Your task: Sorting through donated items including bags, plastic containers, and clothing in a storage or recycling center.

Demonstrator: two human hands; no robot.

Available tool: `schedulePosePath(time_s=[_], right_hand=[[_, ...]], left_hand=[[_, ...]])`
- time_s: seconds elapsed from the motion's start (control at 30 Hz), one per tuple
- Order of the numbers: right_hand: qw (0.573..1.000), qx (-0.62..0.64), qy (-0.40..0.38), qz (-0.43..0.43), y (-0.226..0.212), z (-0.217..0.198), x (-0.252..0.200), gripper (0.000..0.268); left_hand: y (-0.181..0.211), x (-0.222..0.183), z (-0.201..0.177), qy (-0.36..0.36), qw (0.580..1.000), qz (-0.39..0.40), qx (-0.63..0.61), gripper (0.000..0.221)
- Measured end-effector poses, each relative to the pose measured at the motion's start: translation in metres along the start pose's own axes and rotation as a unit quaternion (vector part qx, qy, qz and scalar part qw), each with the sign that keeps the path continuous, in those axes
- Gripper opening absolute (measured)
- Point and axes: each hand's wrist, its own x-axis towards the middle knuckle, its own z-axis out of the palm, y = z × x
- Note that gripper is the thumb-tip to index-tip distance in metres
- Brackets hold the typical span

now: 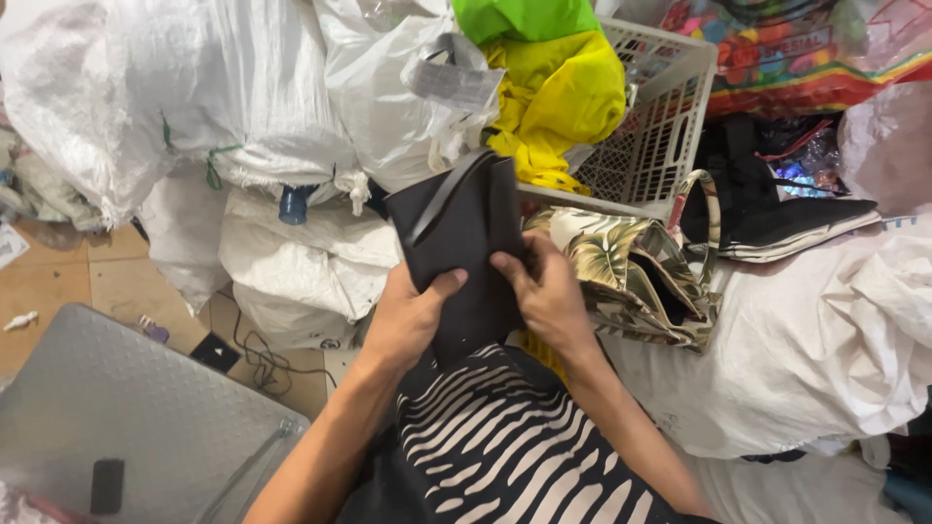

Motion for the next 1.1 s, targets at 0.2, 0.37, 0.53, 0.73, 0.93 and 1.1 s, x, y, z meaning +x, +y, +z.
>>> schedulePosePath(time_s=[0.2,0.37,0.53,0.73,0.93,1.1], right_hand=[[0.988,-0.131,-0.035,0.07,-0.004,-0.014,0.005,0.038],[0.995,-0.079,-0.008,0.057,0.007,-0.075,-0.016,0.04],[0.983,0.036,0.179,-0.009,0.023,-0.153,-0.049,0.027],[0.945,-0.085,0.312,0.047,0.064,-0.22,-0.088,0.026],[0.944,-0.199,0.178,0.194,0.093,-0.238,-0.086,0.025],[0.961,-0.241,0.019,0.135,0.141,-0.229,-0.063,0.035]], left_hand=[[-0.019,0.009,-0.014,0.029,0.987,-0.123,-0.103,0.039],[-0.028,0.038,0.004,-0.018,0.982,-0.18,-0.061,0.043],[-0.022,0.103,0.045,-0.024,0.999,0.007,0.031,0.054],[-0.033,0.144,0.078,0.02,0.988,0.144,-0.054,0.063],[-0.035,0.065,0.148,-0.155,0.908,0.199,0.334,0.058],[-0.05,0.04,0.182,-0.284,0.662,0.297,0.627,0.077]])
